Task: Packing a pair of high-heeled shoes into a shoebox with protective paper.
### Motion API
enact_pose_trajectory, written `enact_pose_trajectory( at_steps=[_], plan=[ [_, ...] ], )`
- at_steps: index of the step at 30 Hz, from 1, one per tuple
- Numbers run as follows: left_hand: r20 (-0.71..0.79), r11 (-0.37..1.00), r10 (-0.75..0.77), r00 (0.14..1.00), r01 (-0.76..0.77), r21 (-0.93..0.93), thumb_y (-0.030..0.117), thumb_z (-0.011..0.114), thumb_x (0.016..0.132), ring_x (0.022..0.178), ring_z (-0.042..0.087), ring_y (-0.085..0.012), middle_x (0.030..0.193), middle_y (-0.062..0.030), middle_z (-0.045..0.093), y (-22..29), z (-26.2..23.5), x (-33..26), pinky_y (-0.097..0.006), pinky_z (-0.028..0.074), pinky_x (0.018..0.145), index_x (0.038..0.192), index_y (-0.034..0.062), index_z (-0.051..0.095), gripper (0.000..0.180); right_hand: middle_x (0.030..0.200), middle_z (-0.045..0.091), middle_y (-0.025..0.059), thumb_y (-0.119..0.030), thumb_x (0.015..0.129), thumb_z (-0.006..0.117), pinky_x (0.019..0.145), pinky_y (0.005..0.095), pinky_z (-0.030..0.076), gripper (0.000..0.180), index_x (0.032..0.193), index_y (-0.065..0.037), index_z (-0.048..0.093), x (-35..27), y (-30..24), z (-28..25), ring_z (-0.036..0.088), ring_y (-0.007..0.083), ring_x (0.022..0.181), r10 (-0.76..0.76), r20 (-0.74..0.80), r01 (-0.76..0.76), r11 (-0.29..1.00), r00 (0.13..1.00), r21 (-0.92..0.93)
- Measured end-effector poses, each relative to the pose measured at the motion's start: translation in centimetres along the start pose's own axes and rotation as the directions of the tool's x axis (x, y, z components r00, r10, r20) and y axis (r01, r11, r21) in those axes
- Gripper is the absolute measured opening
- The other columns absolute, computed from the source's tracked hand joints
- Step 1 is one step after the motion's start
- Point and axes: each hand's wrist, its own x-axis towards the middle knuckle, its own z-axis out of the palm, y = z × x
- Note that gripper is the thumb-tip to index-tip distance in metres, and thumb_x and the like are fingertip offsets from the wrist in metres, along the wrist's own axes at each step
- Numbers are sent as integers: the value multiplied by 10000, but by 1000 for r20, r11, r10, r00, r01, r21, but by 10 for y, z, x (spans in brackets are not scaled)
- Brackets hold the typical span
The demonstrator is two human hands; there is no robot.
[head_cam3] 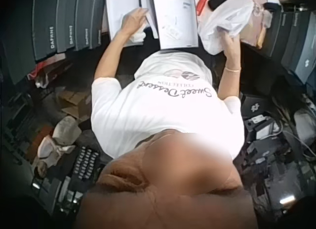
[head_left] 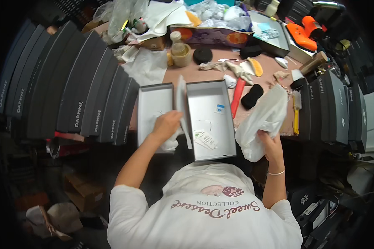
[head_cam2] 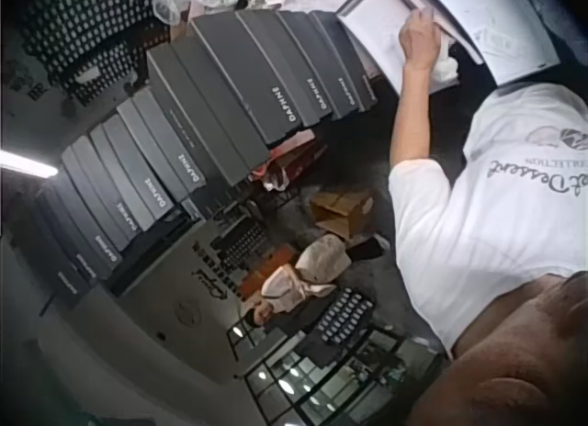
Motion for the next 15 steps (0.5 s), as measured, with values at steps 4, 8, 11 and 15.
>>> enact_pose_trajectory(
  at_steps=[4, 8, 11, 15],
  plan=[
    [-308, 993, -75, 948, 99, 63, -58, 548, 751, 1021, 596, -354, 1101, -165, 621, -13, -82, -7, -416, 501, 855, 1112, 34, 617, 378, 890, 662, 56, -126, 831, 652, 760, 327, 494, 245, 1019, 31, 645, 41, -17, -1, 618, 156, 838, -70, 97, 104, 908, 993, -405],
    [-180, 952, -30, 983, 82, 294, -40, 575, 743, 943, 591, -320, 1053, -130, 609, -38, -98, -17, -417, 506, 801, 1088, 58, 631, 362, 934, 674, 137, -158, 808, 672, 750, 359, 497, 301, 1049, 18, 640, 112, 24, -8, 647, 243, 849, -19, 212, 155, 747, 977, -647],
    [12, 939, -104, 994, 94, 332, -9, 586, 752, 979, 574, -316, 1084, -127, 586, -69, -72, -29, -416, 501, 816, 1134, 61, 629, 390, 974, 650, 165, -197, 792, 700, 748, 404, 490, 331, 1050, -6, 620, 132, 37, 7, 637, 312, 859, -317, 290, 376, 258, 903, -890],
    [-51, 947, -218, 975, 224, 230, 87, 617, 776, 1030, 546, -333, 1147, -164, 532, -49, -62, -31, -426, 478, 854, 1162, 32, 620, 390, 1025, 607, 160, -271, 776, 736, 787, 438, 492, 402, 1051, -28, 571, 98, 0, 76, 603, 349, 941, -324, 436, 495, 124, 839, -860]
  ],
)
